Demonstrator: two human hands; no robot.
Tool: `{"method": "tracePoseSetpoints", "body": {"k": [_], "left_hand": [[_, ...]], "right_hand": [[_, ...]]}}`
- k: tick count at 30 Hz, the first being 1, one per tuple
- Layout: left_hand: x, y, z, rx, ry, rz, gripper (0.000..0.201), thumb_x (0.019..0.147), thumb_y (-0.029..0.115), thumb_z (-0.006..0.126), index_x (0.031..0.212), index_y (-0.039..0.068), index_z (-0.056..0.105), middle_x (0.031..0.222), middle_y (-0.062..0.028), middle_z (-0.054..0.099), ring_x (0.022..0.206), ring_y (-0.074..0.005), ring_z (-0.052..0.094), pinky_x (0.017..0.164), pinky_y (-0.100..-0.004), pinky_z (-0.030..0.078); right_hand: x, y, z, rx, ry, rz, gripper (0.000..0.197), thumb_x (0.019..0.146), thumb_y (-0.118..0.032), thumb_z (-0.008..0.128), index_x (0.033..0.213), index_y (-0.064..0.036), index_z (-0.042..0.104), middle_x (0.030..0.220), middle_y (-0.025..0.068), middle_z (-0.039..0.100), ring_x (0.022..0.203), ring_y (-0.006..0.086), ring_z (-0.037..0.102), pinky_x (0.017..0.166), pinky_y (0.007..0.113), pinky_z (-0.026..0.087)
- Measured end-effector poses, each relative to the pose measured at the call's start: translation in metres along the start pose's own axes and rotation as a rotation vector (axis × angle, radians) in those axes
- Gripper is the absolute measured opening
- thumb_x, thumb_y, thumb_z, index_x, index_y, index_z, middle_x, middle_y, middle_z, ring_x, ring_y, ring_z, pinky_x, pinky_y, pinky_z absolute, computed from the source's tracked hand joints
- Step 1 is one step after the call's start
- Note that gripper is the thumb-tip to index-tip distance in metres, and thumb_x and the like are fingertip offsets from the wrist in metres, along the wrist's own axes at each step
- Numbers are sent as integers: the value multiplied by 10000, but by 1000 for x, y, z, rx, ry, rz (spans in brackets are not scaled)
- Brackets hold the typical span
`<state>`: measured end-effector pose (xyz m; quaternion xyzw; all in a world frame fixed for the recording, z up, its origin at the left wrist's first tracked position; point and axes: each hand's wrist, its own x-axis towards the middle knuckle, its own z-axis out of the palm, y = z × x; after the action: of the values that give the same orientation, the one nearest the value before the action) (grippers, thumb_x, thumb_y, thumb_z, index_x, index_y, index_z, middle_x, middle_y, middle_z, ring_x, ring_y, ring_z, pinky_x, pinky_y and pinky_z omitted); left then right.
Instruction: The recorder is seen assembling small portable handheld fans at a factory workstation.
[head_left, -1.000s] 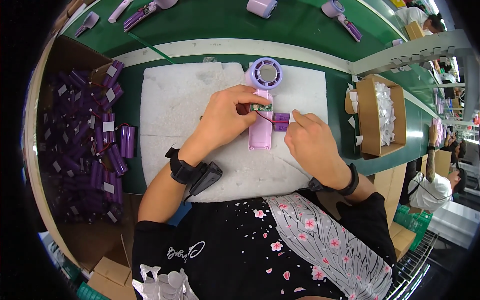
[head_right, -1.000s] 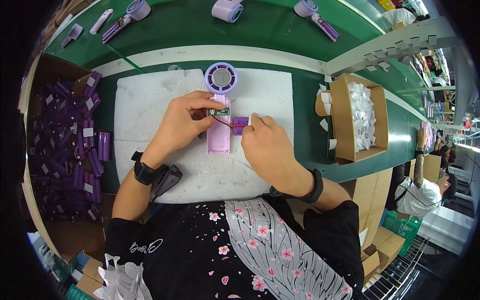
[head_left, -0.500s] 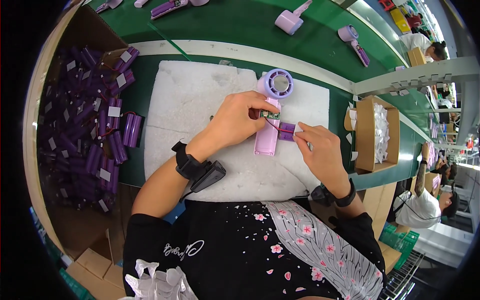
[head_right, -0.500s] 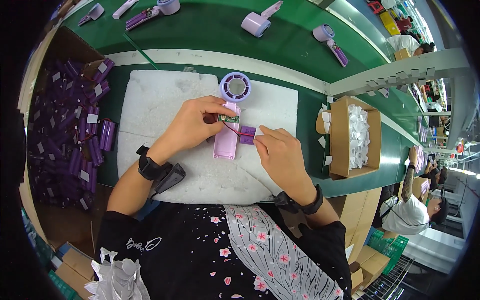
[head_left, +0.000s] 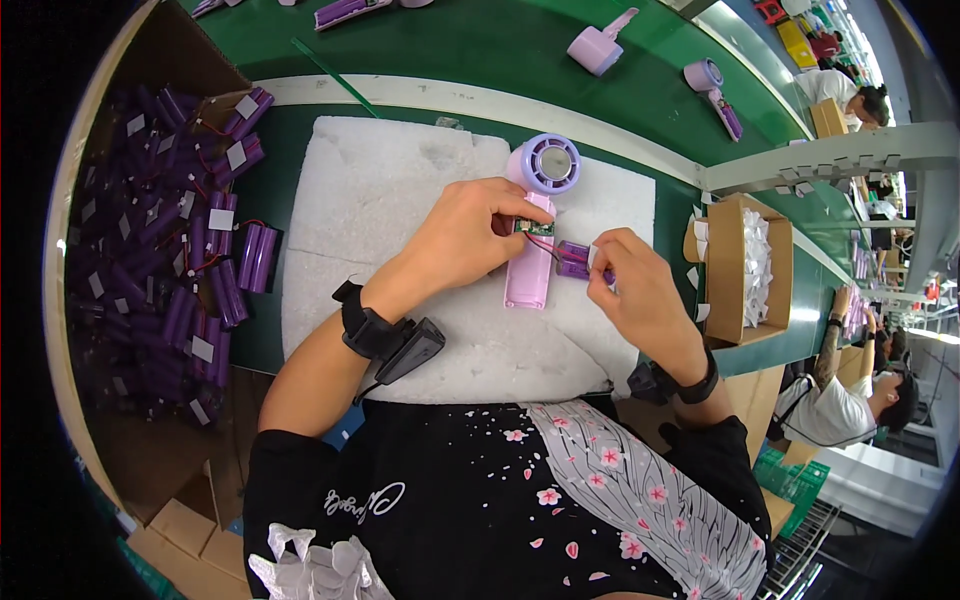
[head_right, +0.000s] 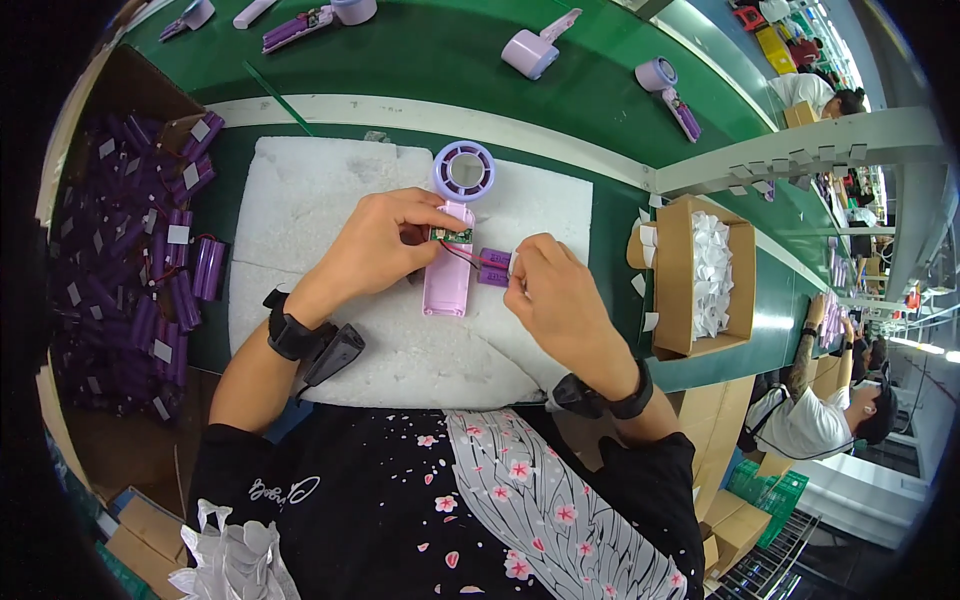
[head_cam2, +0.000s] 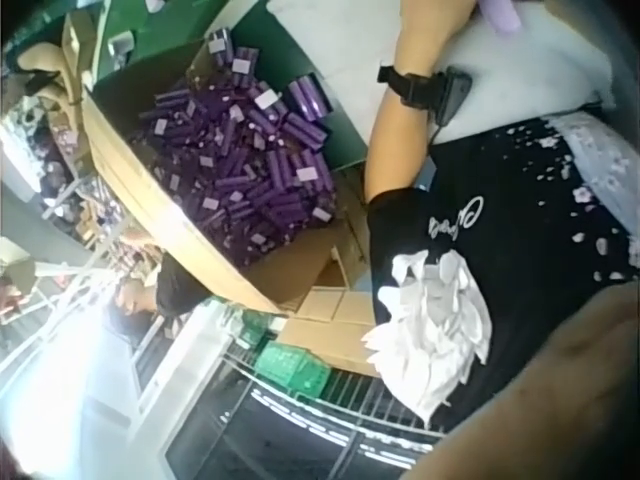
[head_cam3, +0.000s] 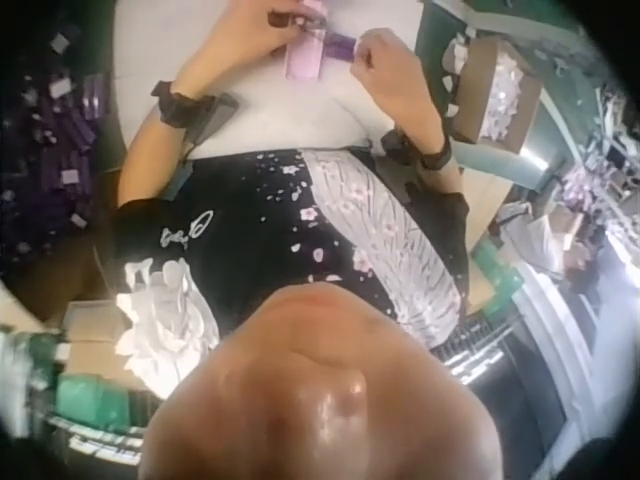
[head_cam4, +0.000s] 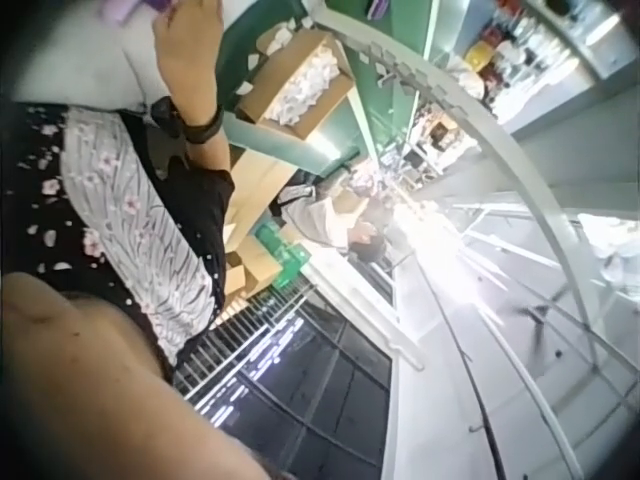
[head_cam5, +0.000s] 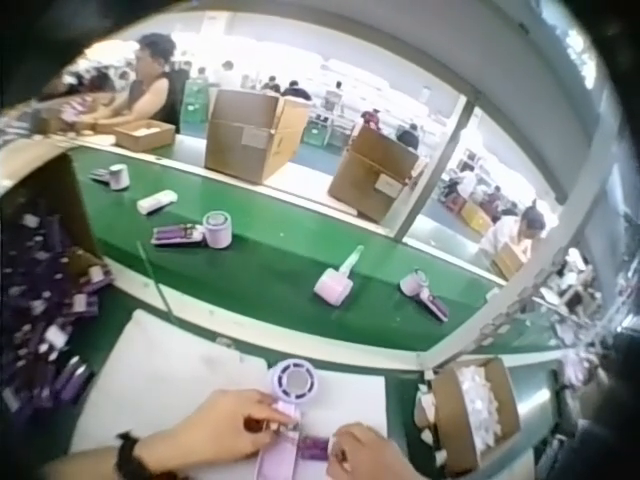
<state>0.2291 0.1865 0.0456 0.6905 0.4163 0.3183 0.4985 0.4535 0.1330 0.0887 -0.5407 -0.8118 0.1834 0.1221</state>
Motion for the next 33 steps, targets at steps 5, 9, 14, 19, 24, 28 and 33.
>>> {"method": "tracePoseSetpoints", "body": {"k": [5, 9, 14, 19, 24, 28, 33], "left_hand": [[2, -7, -7, -5, 13, 7, 363, 707, -36, 600, 1019, 88, 736, 1126, -143, 654, 705, -123, 604, 653, -232, 500], [4, -8, -9, -38, 16, -7, 365, 703, -37, 600, 1018, 89, 737, 1125, -135, 655, 703, -124, 603, 653, -232, 499], [2, -8, -9, -39, 25, -41, 370, 698, -42, 597, 1016, 85, 736, 1123, -130, 658, 710, -122, 601, 660, -230, 497], [6, -10, -1, -65, 24, 8, 370, 696, -41, 594, 1016, 81, 735, 1103, -131, 662, 720, -137, 607, 672, -240, 501], [8, -17, -3, -48, 45, 47, 370, 698, -34, 593, 1019, 86, 732, 1074, -136, 663, 732, -166, 616, 684, -257, 507], [4, -10, -2, -66, 36, 57, 366, 704, -30, 592, 1019, 90, 733, 1070, -140, 662, 733, -174, 618, 687, -263, 510], [10, -4, -5, -37, 44, 18, 360, 713, -32, 585, 1018, 88, 735, 1099, -144, 658, 721, -159, 617, 685, -253, 508]], "right_hand": [[13, 26, -29, 215, 65, 162, 116, 766, 9, 622, 871, -7, 575, 887, 121, 618, 769, 274, 612, 660, 346, 508], [59, 105, -78, -308, 189, 516, 293, 784, -197, 678, 1006, -11, 636, 991, 206, 652, 872, 373, 635, 748, 436, 507], [158, 101, -59, -245, 233, 292, 704, 752, -391, 745, 1305, -31, 502, 1013, 198, 667, 932, 377, 640, 824, 416, 503], [218, 148, -17, -236, 216, 160, 722, 694, -377, 783, 1296, -97, 498, 1084, 243, 642, 1004, 399, 624, 866, 427, 498], [158, 107, -43, -51, -55, 110, 598, 632, -161, 769, 1187, -98, 558, 1087, 195, 640, 1000, 392, 617, 870, 416, 490], [59, 88, -77, -40, -218, 117, 636, 614, -64, 731, 1216, -78, 527, 1135, 142, 593, 1079, 285, 573, 938, 332, 435], [-8, 63, -71, -182, -121, 327, 566, 637, -19, 738, 1174, -56, 560, 1148, 142, 583, 1092, 303, 554, 956, 356, 424]]}}
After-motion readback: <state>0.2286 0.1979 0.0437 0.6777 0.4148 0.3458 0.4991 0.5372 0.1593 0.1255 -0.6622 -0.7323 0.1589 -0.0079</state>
